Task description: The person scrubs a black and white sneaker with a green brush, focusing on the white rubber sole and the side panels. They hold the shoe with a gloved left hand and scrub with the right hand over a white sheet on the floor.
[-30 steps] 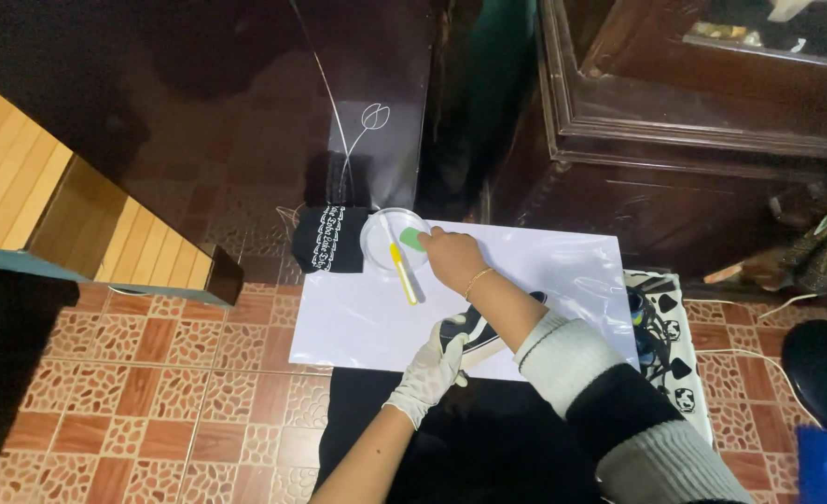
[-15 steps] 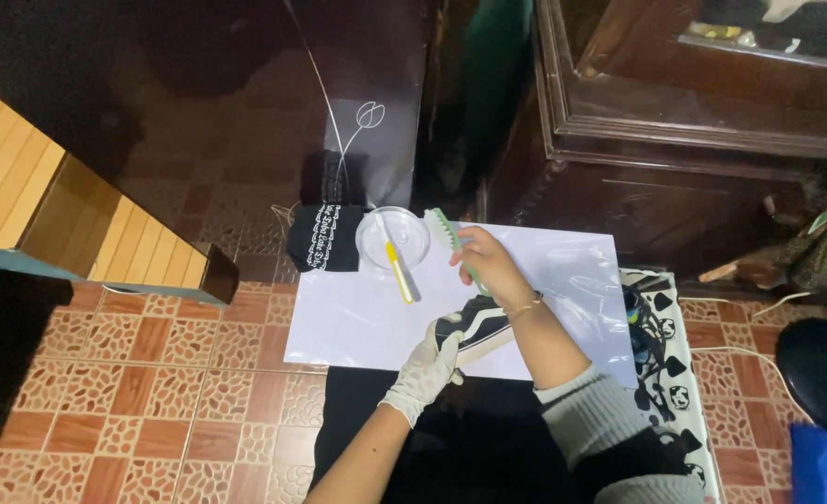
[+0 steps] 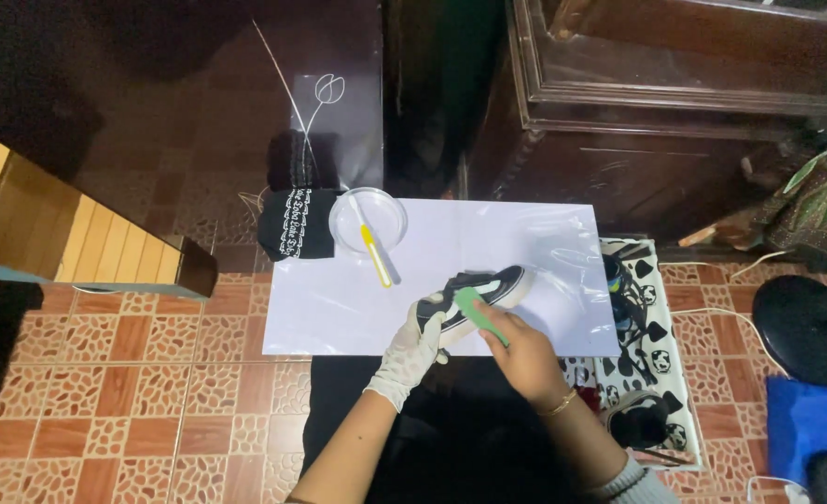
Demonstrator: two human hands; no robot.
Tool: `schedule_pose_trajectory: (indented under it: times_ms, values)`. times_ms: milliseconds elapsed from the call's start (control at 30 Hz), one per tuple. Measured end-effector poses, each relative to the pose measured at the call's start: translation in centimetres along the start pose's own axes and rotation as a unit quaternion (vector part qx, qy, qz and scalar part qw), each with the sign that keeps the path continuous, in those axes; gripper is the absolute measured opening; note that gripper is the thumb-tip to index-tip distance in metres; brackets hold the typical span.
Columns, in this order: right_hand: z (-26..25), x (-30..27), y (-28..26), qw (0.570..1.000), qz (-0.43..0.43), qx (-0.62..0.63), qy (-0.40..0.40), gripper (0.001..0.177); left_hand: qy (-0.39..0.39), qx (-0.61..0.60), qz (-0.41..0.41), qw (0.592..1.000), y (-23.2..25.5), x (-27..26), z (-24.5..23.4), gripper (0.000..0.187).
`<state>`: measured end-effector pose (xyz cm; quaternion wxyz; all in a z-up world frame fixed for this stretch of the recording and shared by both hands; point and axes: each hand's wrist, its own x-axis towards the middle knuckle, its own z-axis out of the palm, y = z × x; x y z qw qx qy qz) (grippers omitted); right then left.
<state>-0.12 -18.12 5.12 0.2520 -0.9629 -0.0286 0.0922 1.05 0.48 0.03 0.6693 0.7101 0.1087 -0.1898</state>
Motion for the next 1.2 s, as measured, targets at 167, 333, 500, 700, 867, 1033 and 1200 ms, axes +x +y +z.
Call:
schedule_pose_trajectory:
  times_ms: [167, 333, 500, 700, 867, 1033, 1200]
  values:
    - [1.2, 0.1, 0.3, 0.996, -0.087, -0.035, 0.008, 0.040, -0.001, -0.021, 0.004, 1.000, -0.6, -0.1, -0.1, 0.042]
    - [-1.9, 1.2, 1.0, 0.999, 0.017, -0.035, 0.035, 0.043, 0.001, 0.011, 0.010, 1.000, 0.5, -0.8, 0.0, 0.039]
    - [0.0, 0.1, -1.1, 0.998, -0.023, -0.060, -0.018, 0.044, -0.001, 0.015, 0.007, 1.000, 0.5, -0.9, -0.1, 0.040]
    - [-0.6, 0.7, -0.2, 0.999, -0.002, -0.032, -0.023, 0.040, -0.001, 0.014, 0.006, 1.000, 0.3, -0.8, -0.2, 0.041]
    - [0.1, 1.6, 0.6, 0.998, 0.003, -0.055, -0.011, 0.046, -0.008, 0.046, -0.005, 0.999, 0.3, -0.7, -0.2, 0.039]
    - [1.1, 0.5, -1.1, 0.995, -0.044, -0.079, -0.053, 0.044, -0.009, 0.047, -0.010, 0.999, 0.4, -0.9, -0.3, 0.043]
    - [-1.8, 2.2, 1.6, 0.999, 0.026, -0.019, -0.018, 0.049, -0.006, 0.041, 0.003, 0.999, 0.6, -1.1, -0.1, 0.038]
